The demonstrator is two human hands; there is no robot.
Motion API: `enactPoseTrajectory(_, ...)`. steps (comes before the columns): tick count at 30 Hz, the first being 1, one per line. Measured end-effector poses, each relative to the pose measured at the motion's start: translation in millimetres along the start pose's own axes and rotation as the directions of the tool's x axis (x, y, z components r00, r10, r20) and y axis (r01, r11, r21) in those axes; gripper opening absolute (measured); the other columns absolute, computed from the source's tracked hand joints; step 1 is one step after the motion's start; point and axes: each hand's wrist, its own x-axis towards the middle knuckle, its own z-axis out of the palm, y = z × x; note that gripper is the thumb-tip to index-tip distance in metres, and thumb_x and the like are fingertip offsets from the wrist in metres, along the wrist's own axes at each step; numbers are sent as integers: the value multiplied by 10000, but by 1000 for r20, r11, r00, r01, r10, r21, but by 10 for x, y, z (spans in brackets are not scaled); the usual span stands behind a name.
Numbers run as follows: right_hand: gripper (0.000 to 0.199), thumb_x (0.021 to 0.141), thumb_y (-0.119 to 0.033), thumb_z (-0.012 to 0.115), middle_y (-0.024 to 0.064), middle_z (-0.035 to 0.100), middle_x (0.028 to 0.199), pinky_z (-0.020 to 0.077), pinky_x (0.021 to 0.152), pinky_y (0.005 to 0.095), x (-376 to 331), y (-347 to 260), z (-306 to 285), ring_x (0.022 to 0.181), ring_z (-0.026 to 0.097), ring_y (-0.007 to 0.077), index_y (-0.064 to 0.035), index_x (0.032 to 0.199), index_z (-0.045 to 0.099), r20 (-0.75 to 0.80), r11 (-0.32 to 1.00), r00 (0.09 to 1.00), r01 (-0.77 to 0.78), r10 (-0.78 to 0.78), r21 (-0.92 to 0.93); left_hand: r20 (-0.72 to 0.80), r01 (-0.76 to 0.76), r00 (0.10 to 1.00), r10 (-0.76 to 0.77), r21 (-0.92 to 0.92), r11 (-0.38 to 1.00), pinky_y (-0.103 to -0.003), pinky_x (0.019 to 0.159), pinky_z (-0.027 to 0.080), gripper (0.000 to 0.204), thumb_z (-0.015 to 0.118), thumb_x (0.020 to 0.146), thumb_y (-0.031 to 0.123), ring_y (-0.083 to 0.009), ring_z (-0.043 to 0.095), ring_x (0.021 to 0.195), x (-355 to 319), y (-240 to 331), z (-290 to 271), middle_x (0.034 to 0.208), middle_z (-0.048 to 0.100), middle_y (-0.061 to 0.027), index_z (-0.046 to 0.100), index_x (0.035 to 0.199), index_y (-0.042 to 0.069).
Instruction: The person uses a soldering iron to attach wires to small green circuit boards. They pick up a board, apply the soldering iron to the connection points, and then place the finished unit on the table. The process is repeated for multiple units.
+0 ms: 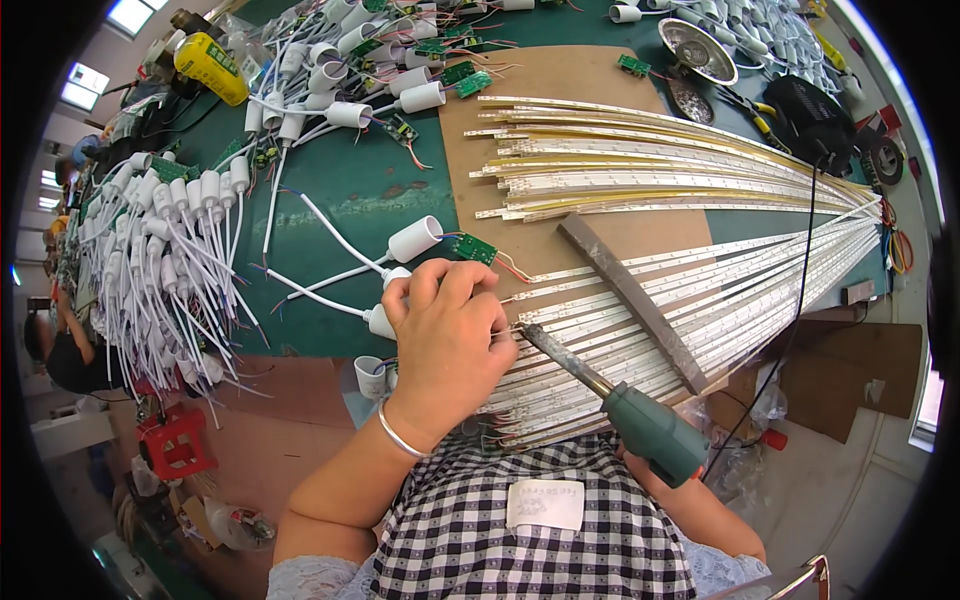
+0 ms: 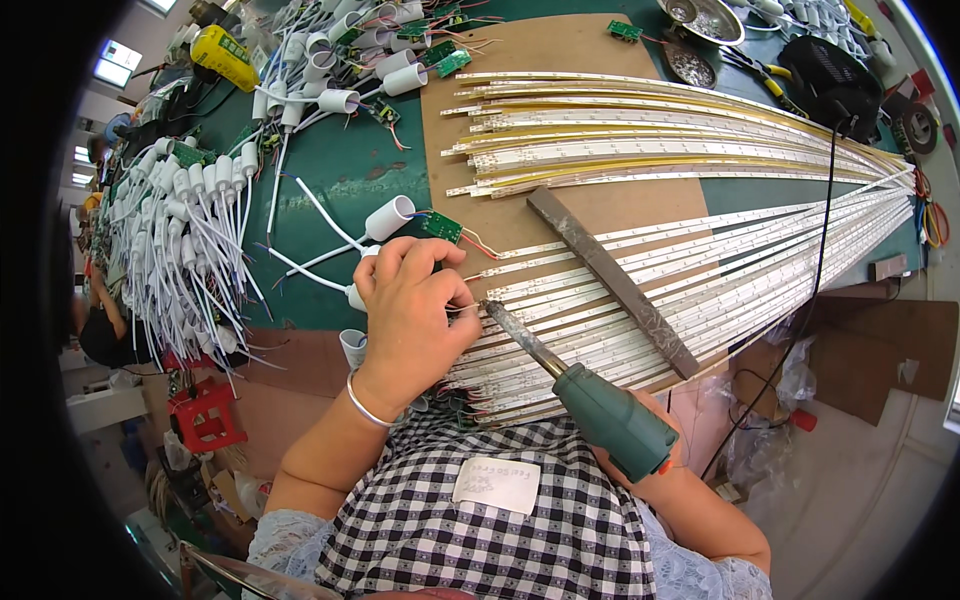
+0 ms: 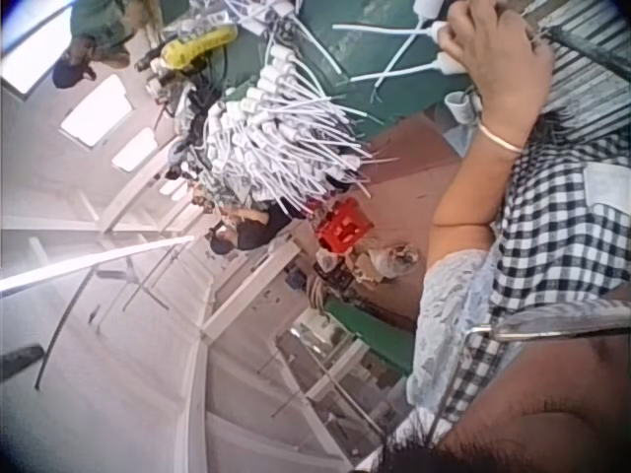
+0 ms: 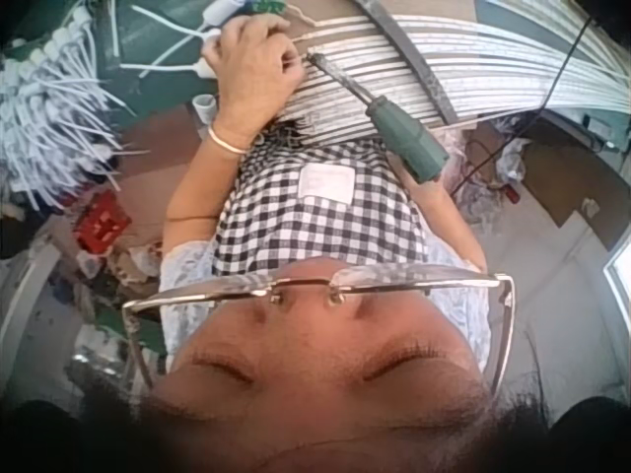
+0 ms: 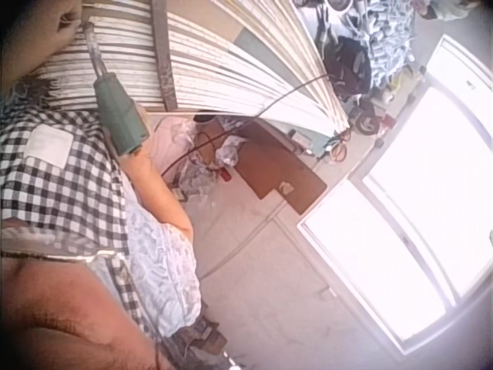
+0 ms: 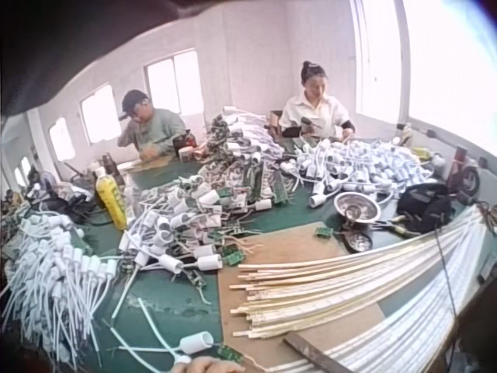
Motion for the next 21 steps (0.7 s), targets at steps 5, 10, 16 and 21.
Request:
enactPoseTrajectory(5,400,788,-129,636,94,628,913,490,758,307,-62,5,-17,848,615,198,16,1146,531,0,945,988,-149,156,291,3,1,1000,-1,3,1000,-438,906,250,123,675,584,80,-251,438,1062,-4,5,0,1048,554,2,563,627,109)
enactPoseTrajectory(10,605,815,-312,609,115,607,887,481,758,318,-62,-19,-14,801,603,202,14,1275,389,-67,835,965,-183,254,519,-4,-4,1000,4,19,1000,-433,909,249,118,673,588,80,-250,438,1062,-1,0,7,1048,554,2,563,619,110)
enactPoseTrajectory(16,803,784,-294,660,125,344,1396,360,1036,518,615,-389,158,1246,412,299,-115,1426,213,-198,518,964,80,176,852,7,-1,1000,1,37,999,-428,913,251,102,672,590,84,-255,436,1067,-5,8,-5,1053,554,0,581,627,109)
enactPoseTrajectory(21,794,790,-200,640,99,254,1467,281,1073,577,941,-397,321,1383,217,233,-152,1440,186,-21,349,982,-47,189,936,34,-2,999,0,47,999,-446,910,254,95,677,612,120,-247,435,1059,7,29,-24,1047,553,-3,588,640,104)
